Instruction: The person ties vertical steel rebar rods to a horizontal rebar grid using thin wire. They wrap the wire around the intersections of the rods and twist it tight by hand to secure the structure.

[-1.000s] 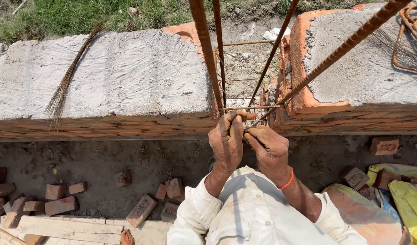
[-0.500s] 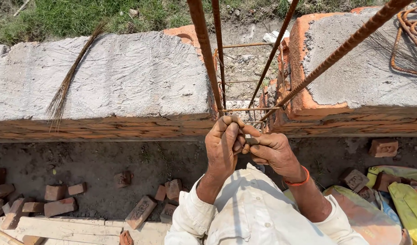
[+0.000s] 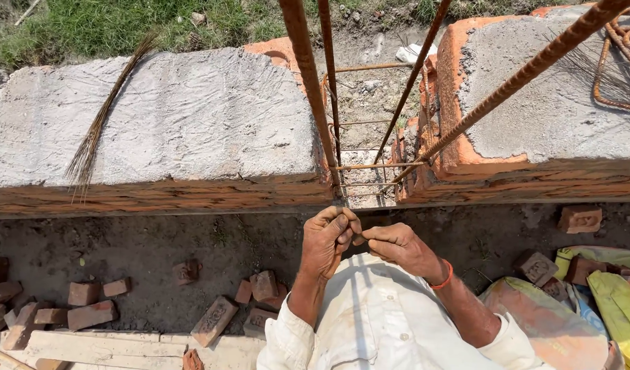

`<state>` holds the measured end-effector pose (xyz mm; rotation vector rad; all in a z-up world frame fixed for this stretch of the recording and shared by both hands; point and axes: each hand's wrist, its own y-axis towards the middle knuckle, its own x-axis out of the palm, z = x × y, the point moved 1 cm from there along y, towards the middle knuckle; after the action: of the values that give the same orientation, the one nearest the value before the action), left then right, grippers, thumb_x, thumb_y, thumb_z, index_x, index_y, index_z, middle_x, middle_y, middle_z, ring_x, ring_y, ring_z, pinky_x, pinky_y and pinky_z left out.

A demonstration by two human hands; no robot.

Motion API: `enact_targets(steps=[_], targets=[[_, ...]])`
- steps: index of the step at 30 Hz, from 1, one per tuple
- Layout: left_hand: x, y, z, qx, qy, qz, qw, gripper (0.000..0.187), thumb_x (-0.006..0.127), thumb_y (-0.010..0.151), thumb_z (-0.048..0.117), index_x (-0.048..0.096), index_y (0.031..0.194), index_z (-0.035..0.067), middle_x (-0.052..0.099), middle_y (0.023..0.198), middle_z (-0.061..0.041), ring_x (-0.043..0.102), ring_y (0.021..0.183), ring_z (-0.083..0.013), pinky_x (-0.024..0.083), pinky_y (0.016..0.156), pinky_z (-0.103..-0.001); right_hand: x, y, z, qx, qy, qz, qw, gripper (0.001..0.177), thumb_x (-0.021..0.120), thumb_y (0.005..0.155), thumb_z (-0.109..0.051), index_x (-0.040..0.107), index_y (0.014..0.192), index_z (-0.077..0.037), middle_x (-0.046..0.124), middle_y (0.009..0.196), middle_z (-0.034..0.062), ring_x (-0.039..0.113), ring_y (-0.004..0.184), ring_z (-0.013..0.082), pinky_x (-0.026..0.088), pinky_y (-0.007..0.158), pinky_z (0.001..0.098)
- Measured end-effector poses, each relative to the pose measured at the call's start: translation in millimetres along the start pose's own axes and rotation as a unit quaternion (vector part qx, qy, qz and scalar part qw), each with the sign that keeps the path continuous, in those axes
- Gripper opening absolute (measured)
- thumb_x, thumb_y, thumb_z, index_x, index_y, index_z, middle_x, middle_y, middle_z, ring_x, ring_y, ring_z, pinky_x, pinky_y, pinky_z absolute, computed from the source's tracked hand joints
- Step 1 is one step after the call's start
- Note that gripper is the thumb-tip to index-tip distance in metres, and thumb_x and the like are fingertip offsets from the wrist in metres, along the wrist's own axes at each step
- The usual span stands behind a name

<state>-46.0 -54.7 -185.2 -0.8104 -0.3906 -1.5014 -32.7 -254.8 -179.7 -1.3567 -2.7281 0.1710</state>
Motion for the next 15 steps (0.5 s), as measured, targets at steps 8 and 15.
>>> enact_targets(steps=[8,15], targets=[[-22.5,14.1,-15.9,-0.064,-0.066,0.028,0.995,0.015,0.073,0.095,0.010,0.071,0.102,-0.003,0.073,0.088,-0.014,0.051,0.057,-0.0054,0.037,0.045,-0.017,0.3,0.6,33.0,0.066,0.083,-0.004,0.994,0.024,0.057,0.105,-0.015,0.074,0.104,0.002,0.048,0.066,-0.0038,0.037,0.056,0.0045,0.030,0.049,0.0243],[-46.5,34.2,-66.9,-0.050,-0.052,0.119,0.990,0.017,0.075,0.096,0.013,0.071,0.101,-0.003,0.069,0.080,-0.011,0.047,0.053,-0.0042,0.031,0.039,-0.018,8.0,4.9,53.5,-0.004,-0.089,0.082,0.993,0.022,0.058,0.101,-0.016,0.074,0.102,0.000,0.063,0.072,-0.0007,0.053,0.062,0.0078,0.046,0.054,0.0266]])
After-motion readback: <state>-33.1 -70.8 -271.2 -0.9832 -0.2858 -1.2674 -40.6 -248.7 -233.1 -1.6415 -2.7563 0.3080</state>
